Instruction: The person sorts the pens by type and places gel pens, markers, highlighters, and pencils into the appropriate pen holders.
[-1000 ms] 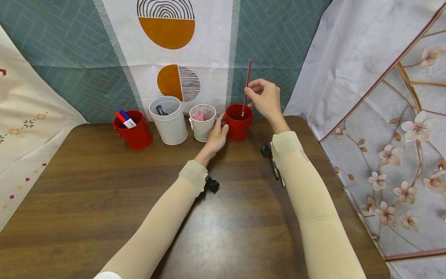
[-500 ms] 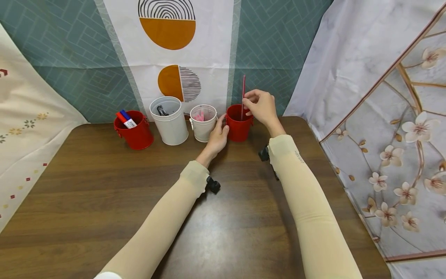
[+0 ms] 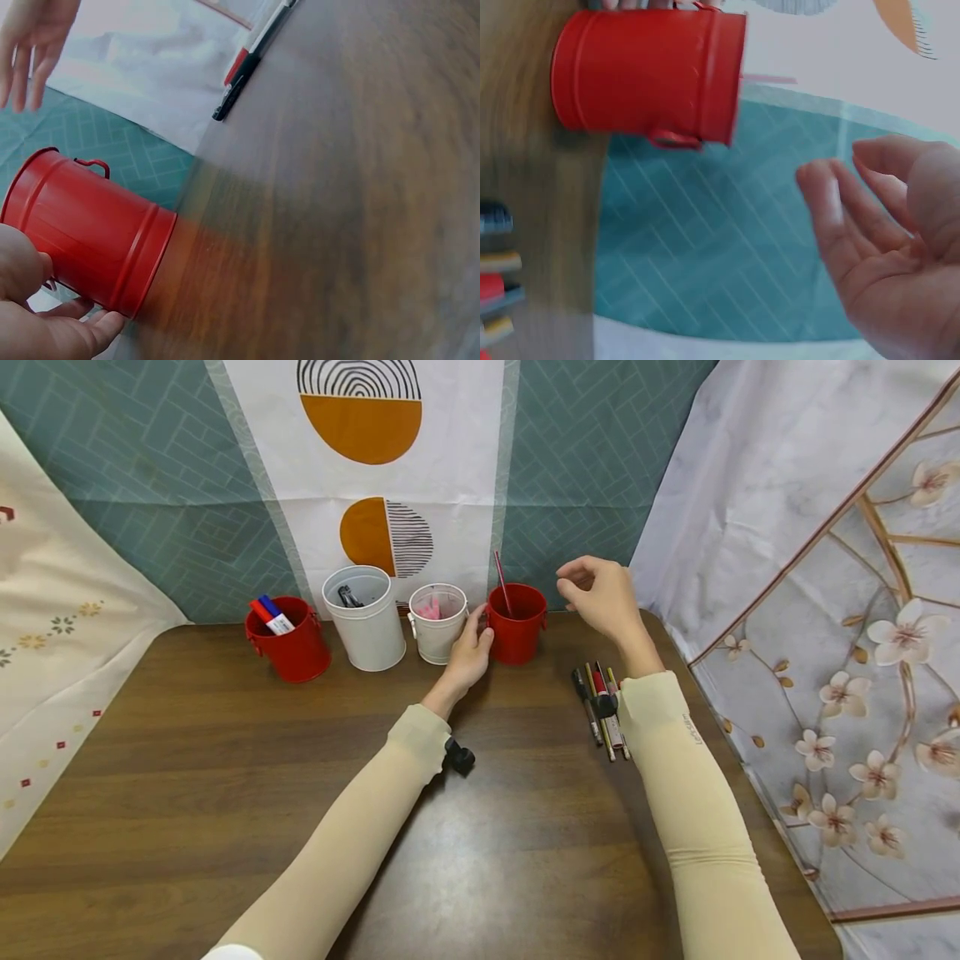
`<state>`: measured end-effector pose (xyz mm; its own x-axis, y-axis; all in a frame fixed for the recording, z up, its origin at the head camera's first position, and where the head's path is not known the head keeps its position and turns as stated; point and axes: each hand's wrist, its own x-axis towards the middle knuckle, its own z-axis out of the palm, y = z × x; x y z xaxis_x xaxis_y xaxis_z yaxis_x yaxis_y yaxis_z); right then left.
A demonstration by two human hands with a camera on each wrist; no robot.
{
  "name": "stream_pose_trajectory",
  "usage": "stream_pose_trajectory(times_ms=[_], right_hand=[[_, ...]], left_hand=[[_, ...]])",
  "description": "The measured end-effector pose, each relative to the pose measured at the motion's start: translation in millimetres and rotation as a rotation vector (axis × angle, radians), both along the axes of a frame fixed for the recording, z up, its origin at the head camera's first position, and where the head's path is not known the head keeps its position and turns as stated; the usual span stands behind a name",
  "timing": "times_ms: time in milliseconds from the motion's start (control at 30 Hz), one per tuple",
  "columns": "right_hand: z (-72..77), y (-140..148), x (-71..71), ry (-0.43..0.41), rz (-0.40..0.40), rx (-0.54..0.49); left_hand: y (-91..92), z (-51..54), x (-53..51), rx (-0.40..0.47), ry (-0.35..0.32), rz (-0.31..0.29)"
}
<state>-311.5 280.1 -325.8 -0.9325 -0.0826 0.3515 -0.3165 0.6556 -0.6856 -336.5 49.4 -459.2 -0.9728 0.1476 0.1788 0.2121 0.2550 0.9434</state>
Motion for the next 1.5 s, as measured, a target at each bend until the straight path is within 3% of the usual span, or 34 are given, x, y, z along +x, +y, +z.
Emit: stream_pose_trajectory(times_ms=[300, 567, 867, 1133, 1500], right_hand=[[1.0, 36.8, 60.3, -0.056, -0.034, 0.234], [-12.2, 49.8, 90.2, -0.128, -0.093, 0.256], [-23.5, 47.5, 89.1, -0.172, -0.086, 0.278], [-41.6, 40.7, 77.0, -0.269, -0.018, 0.329], [-61.1, 37.4, 67.7, -0.383, -0.01, 0.379]], left_hand=[[0.6, 0.8, -1.6, -0.007, -0.001, -0.004], [1.1, -1.1, -1.2, -0.014, -0.007, -0.009], [0.9, -1.6, -1.6, -0.021, -0.018, -0.007], [-0.8, -1.2, -2.1, 0.009, -0.032, 0.006], [0.3, 1.7, 0.6, -0.008, -0.038, -0.003]])
